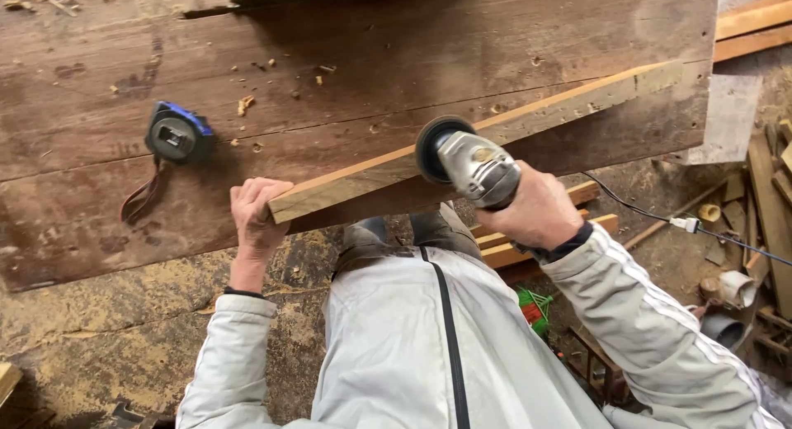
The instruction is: Sanding a wooden plank using an angle grinder and performing adjustments on the sanding disc attachment.
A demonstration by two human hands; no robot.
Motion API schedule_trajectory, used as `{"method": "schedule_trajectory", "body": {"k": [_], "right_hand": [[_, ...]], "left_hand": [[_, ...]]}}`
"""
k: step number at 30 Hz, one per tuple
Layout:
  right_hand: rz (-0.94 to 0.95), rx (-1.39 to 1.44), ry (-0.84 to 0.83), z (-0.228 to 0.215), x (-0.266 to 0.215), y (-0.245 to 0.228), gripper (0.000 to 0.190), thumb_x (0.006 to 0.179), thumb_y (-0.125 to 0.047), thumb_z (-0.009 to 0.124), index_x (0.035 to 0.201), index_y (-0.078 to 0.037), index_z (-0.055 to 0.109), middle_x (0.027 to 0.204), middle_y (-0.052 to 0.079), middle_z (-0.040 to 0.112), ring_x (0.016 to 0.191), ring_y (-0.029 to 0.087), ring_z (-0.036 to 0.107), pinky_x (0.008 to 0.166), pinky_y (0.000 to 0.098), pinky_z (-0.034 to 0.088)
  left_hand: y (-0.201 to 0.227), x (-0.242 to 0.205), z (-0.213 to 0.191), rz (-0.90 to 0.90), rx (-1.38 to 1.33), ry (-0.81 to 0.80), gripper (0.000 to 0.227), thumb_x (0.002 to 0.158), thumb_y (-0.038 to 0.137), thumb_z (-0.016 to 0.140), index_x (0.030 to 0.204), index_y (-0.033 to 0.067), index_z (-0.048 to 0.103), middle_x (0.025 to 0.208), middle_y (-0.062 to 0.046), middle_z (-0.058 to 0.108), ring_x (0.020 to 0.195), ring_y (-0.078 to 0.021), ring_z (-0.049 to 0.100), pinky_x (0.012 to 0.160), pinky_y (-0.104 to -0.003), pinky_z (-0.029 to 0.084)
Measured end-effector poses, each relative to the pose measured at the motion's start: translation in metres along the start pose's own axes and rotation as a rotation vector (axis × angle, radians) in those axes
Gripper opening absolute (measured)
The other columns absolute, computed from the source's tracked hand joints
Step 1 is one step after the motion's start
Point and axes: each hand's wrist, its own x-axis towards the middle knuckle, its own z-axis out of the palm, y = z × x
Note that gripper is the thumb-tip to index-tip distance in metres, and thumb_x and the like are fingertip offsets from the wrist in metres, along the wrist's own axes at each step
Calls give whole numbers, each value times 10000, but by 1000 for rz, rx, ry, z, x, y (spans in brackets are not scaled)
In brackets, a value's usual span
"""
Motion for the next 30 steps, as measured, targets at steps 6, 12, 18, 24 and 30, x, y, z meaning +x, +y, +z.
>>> {"method": "schedule_trajectory", "body": {"k": [6, 12, 18, 24, 30], "right_hand": [[64, 70, 64, -16, 22, 46, 676, 553, -499, 912, 1078, -127, 704, 1039, 195, 748, 1091, 380, 691, 889, 523, 558], [130, 235, 124, -24, 34, 78, 606, 547, -440, 925, 1026, -114, 749, 978, 182, 748, 1029, 356, 708, 786, 519, 531], [170, 273, 206, -39, 56, 127, 541, 563, -391, 928, 973, -87, 748, 913, 200, 734, 974, 373, 712, 721, 523, 509], [152, 397, 249, -57, 74, 181, 515, 623, -350, 971, 1001, -67, 766, 873, 192, 719, 858, 313, 693, 770, 501, 520], [199, 503, 153, -105, 79, 183, 281, 797, -121, 825, 1040, -23, 722, 897, 141, 721, 724, 233, 657, 696, 363, 573]], "left_hand": [[-7, -4, 0, 22, -1, -21, 381, 728, 59, 808, 1072, 214, 751, 965, 4, 725, 856, -249, 676, 824, -321, 413], [1, -1, -3, -21, 1, -43, 397, 717, 34, 816, 1069, 208, 757, 974, -1, 731, 869, -253, 685, 829, -332, 409], [-3, -5, -4, -29, 9, -66, 439, 697, 15, 833, 1084, 208, 758, 996, -11, 735, 879, -264, 682, 842, -352, 411], [-3, -6, -6, -34, 9, -92, 438, 709, 26, 842, 1100, 198, 747, 1032, -21, 742, 911, -273, 689, 854, -354, 401], [3, -10, -4, -15, 96, -117, 337, 935, 33, 838, 1195, 153, 659, 1106, -63, 717, 974, -237, 647, 903, -406, 346]]}}
